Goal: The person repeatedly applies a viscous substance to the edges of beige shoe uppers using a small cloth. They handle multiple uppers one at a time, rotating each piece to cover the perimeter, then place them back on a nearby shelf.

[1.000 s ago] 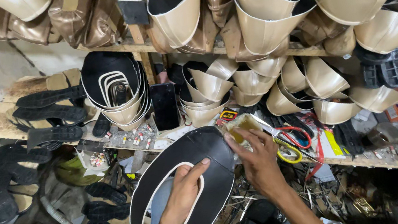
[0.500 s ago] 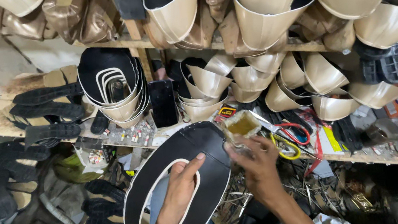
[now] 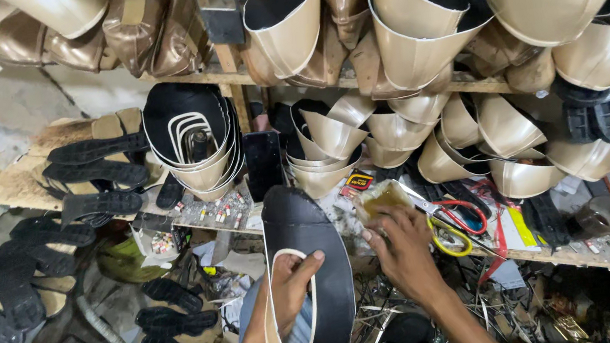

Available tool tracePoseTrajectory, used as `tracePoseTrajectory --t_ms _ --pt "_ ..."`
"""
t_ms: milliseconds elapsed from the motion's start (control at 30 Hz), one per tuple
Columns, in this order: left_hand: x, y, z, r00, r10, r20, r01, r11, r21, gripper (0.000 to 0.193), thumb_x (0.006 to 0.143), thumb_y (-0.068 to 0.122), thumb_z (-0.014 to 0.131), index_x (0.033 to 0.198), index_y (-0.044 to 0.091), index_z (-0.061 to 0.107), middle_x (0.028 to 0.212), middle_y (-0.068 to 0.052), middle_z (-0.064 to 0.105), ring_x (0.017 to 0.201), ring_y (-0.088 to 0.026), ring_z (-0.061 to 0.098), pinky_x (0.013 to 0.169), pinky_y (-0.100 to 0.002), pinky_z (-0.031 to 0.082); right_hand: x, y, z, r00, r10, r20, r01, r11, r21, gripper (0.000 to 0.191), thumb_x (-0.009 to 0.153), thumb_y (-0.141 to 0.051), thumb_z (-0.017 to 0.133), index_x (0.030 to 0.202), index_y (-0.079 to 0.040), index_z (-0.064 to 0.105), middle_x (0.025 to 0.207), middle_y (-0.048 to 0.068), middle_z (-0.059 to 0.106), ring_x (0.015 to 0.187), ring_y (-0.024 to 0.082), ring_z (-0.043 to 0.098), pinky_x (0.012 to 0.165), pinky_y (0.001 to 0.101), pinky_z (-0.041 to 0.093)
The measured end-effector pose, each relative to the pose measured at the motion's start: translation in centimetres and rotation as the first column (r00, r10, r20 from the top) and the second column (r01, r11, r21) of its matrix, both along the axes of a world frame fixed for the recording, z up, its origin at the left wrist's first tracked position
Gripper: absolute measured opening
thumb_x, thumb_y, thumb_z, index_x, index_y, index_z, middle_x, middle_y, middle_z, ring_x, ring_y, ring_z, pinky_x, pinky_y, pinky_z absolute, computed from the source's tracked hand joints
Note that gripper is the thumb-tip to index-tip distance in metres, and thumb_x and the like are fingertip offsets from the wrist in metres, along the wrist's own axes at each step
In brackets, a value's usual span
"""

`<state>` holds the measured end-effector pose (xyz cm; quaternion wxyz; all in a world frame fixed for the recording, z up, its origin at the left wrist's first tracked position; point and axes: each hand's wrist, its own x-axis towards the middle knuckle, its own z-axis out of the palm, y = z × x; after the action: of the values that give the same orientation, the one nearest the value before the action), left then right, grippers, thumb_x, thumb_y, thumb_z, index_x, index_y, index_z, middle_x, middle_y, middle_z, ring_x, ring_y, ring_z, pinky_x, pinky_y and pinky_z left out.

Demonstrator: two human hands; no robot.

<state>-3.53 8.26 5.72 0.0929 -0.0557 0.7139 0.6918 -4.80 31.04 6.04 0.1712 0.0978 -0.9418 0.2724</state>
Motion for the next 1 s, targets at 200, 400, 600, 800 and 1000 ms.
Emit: tracePoseTrajectory --t_ms 200,400,600,800,1000 --pt "-0.2 0.9 0.7 0.998 -0.037 0.045 0.029 0.987 0.158 0.028 0.088 0.028 0.077 0.074 0.008 0.062 0.065 0.005 0.05 0.062 -0.007 0.039 0.056 -0.03 0.031 1.3 -1.2 0.0 0.941 0.172 -0.293 -0.177 0.984 0.01 0.067 0.08 0.006 0.064 0.139 -0.025 0.062 0.151 0.008 0.049 0.132 0.035 0.04 0.111 0.0482 0.028" --pt "0.2 0.9 1.8 0.999 -0.036 0.013 0.035 0.997 0.062 0.032 0.083 0.031 0.079 0.071 0.004 0.066 0.063 0.001 0.056 0.06 -0.009 0.046 0.055 -0.03 0.036 1.4 -1.1 0.6 0.95 0.087 -0.299 -0.051 0.991 0.126 0.077 0.073 0.011 0.062 0.139 -0.03 0.062 0.147 0.007 0.054 0.129 0.033 0.043 0.109 0.0451 0.029" --pt "-0.6 1.3 1.8 0.997 0.04 -0.063 -0.046 0.995 -0.09 0.032 0.086 0.034 0.076 0.079 0.004 0.069 0.065 0.0 0.061 0.06 -0.01 0.05 0.054 -0.029 0.041 3.6 -2.5 1.1 0.991 0.109 0.083 -0.066 0.91 -0.409 0.074 0.091 -0.011 0.069 0.157 -0.013 0.037 0.096 0.009 0.069 0.096 0.024 0.058 0.098 0.0363 0.04" --pt "-0.5 2.1 0.9 0.995 -0.098 -0.002 0.098 0.99 0.098 0.03 0.093 0.025 0.073 0.108 -0.001 0.067 0.087 -0.004 0.07 0.073 -0.01 0.061 0.064 -0.029 0.051 2.7 -2.2 1.4 0.982 0.15 0.117 -0.047 0.786 -0.617 0.065 0.095 -0.021 0.061 0.156 -0.018 0.038 0.122 0.013 0.068 0.108 0.019 0.067 0.099 0.0383 0.048" --pt "0.2 1.8 0.9 0.976 -0.117 -0.182 0.188 0.875 0.446 0.038 0.095 0.005 0.058 0.133 0.003 0.057 0.109 -0.002 0.072 0.096 -0.005 0.061 0.089 -0.022 0.048 -3.1 0.4 0.9 0.976 -0.209 0.068 0.177 0.931 0.32 0.04 0.094 -0.045 0.058 0.122 -0.018 0.069 0.146 0.014 0.054 0.137 0.041 0.032 0.102 0.0699 0.025"
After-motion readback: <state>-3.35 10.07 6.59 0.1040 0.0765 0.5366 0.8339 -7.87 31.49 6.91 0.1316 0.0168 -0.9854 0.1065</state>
